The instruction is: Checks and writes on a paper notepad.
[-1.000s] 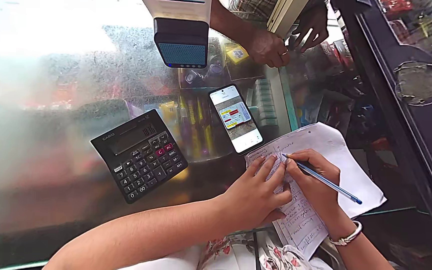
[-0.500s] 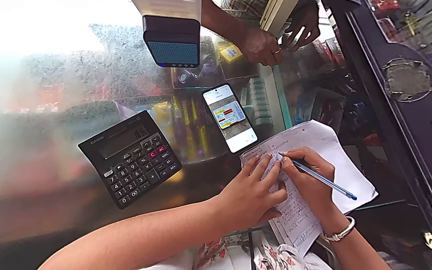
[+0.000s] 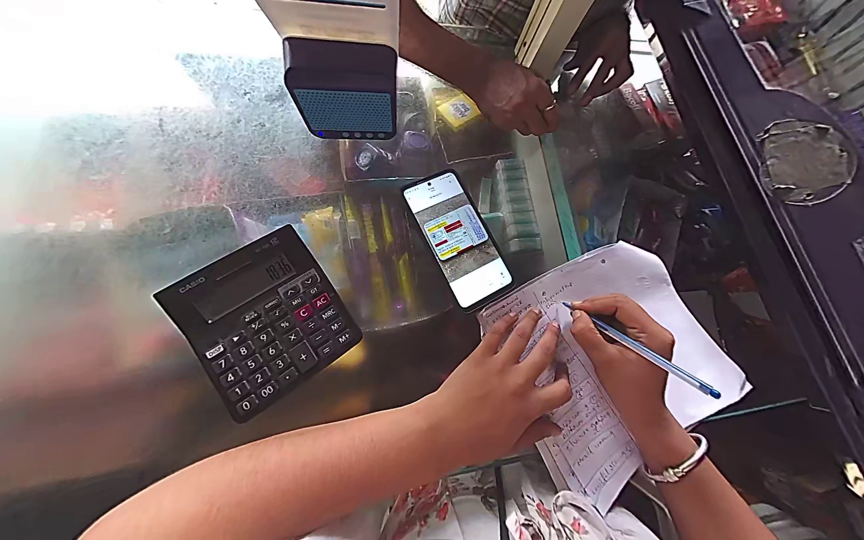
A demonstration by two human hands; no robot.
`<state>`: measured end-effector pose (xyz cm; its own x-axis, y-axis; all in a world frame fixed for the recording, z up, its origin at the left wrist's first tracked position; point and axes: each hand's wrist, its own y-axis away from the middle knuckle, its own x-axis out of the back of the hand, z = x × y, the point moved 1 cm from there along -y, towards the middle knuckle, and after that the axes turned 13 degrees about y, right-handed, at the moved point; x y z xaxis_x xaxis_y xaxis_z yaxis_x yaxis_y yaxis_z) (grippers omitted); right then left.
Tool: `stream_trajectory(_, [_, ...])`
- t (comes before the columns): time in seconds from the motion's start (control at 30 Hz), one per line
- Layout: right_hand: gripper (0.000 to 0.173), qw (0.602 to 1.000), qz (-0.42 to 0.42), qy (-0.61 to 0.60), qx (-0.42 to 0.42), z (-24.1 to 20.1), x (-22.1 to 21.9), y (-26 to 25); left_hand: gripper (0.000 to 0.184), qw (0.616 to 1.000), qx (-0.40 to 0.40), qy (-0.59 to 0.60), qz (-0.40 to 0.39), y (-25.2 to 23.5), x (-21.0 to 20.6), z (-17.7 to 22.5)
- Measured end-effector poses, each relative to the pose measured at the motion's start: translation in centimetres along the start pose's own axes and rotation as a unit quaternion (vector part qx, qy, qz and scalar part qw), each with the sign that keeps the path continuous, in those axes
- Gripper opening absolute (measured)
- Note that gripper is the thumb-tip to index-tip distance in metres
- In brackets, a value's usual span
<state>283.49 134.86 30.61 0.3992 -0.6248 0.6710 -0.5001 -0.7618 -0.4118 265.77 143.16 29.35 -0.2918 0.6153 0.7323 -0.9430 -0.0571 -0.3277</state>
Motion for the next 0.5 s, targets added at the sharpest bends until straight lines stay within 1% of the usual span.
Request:
stream_trajectory(0.07, [0.011,1.000,-0.002,0.007,0.001,-0.03,0.03,-0.17,0.044,1.000,0.003,0.004,-0.005,0.01,0.09,0.08])
stream_trajectory(0.2, [0.013,0.999,-0.032,0.030,0.011,0.02,0.36,-0.63,0.045,1.000,0.007,0.016,-0.010,-0.03,0.27,0.14])
stream_trajectory(0.3, [0.013,0.999,-0.025,0.017,0.021,0.48,0.29,-0.61,0.045,1.000,0.006,0.022,-0.007,-0.05,0.28,0.14])
stream_trajectory(0.5, [0.012,1.000,-0.025,0.008,0.015,0.40,0.26,-0.41,0.043,1.000,0.006,0.018,-0.009,-0.08,0.28,0.20])
